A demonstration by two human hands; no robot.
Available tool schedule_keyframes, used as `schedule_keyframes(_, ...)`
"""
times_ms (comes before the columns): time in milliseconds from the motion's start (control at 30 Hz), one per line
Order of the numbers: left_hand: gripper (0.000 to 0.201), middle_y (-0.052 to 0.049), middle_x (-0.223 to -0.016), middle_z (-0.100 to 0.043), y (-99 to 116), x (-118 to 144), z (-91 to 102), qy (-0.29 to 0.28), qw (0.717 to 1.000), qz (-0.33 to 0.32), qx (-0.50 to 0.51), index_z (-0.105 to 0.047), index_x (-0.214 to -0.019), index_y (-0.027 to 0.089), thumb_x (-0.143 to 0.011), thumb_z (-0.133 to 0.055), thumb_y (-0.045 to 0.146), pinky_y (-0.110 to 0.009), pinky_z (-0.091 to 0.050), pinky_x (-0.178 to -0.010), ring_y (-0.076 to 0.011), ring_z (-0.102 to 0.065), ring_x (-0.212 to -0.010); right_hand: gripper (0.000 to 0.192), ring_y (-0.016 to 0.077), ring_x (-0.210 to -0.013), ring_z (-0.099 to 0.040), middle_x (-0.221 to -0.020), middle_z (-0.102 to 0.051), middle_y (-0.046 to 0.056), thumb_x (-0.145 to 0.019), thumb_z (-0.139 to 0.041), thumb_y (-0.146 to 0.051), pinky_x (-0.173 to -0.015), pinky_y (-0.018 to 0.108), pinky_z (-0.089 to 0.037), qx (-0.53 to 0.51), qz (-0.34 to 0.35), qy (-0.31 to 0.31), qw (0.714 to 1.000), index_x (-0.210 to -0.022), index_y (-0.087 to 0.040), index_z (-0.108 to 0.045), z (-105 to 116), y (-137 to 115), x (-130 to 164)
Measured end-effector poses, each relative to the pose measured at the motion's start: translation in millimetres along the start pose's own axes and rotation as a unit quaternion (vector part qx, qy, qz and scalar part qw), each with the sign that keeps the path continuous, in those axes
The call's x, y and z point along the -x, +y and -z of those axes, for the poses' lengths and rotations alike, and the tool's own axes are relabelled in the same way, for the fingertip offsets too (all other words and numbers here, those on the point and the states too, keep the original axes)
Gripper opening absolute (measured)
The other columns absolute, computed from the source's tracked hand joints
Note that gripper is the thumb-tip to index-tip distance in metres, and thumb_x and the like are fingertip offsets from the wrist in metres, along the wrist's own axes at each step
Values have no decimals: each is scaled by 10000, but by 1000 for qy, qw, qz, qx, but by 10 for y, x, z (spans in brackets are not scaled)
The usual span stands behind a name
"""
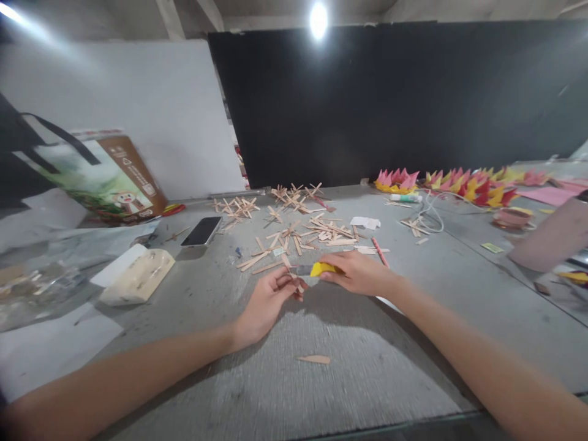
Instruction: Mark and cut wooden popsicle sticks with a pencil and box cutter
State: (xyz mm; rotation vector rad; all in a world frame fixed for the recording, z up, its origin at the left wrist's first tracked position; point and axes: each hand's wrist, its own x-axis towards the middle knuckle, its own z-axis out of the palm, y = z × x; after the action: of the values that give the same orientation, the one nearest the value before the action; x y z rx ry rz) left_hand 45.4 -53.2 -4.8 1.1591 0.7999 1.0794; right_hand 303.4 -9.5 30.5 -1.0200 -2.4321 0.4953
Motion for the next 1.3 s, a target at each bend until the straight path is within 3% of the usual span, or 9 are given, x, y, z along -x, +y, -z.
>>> schedule_keyframes(100,633,-63,-887,-785,-3,7,-7,14,1000,8,18,-589,-1392,160,-864,-850,393,-340,-570,-798,-191,-713,-789,331,235,-794,-689,-971,-790,80,-1065,-608,-495,-766,364,-471,16,24,-14,999,-1224,-261,-780,-9,-7,7)
schedule_keyframes(233,854,-47,-837,-789,5,17,-12,-3,1000,8,19,-420,-1561,150,-856,-862,345,-336,-569,-775,-194,-731,-745,323,249,-879,-723,-1075,-808,86,-1085,-585,-478,-785,367,-477,47,43,-29,998,-1235,-269,-780,-29,-6,-2)
schedule_keyframes(367,1062,-35,-850,-802,25,33,-3,-18,1000,11,17,-230,-1688,208,-852,-874,326,-340,-576,-764,-202,-751,-739,304,252,-867,-730,-1044,-812,82,-1070,-611,-468,-777,365,-479,53,57,-30,997,-1204,-276,-805,-35,18,-6)
schedule_keyframes(567,892,-49,-832,-799,14,48,18,-35,999,24,-17,-349,-1553,192,-860,-870,402,-334,-584,-729,-206,-755,-721,314,257,-864,-740,-1016,-817,81,-1070,-609,-471,-784,372,-493,63,58,-32,996,-1209,-284,-819,-22,47,-10)
schedule_keyframes(700,891,-41,-818,-791,8,45,26,-37,999,23,-26,-365,-1534,197,-853,-884,442,-321,-571,-720,-198,-751,-711,320,261,-904,-755,-1052,-827,81,-1075,-608,-481,-810,378,-518,89,60,-27,994,-1207,-282,-820,-1,68,-20)
schedule_keyframes(1000,831,-13,-800,-775,66,11,27,-29,999,16,14,-366,-1537,208,-875,-850,344,-329,-580,-734,-204,-767,-719,279,231,-850,-745,-928,-808,69,-1101,-597,-415,-825,375,-550,265,173,89,944,-1124,-209,-785,-32,-13,-56)
schedule_keyframes(1167,858,-29,-800,-793,50,54,2,-32,998,50,7,-366,-1541,198,-853,-866,307,-376,-609,-773,-227,-786,-700,299,239,-873,-769,-1066,-833,102,-1112,-555,-410,-767,354,-553,280,77,228,929,-1187,-212,-767,88,188,-2)
schedule_keyframes(1233,886,-39,-821,-802,51,69,-7,-31,998,47,3,-344,-1574,189,-866,-862,316,-369,-605,-784,-225,-792,-720,326,239,-855,-760,-1094,-830,100,-1104,-553,-453,-753,352,-538,263,27,250,932,-1207,-221,-758,165,268,26)
schedule_keyframes(1300,931,-48,-844,-811,53,75,-10,-27,999,42,3,-311,-1612,183,-876,-862,327,-357,-601,-787,-220,-797,-740,359,215,-736,-710,-958,-811,75,-1094,-548,-502,-696,340,-497,225,-30,255,940,-1169,-221,-758,202,283,28)
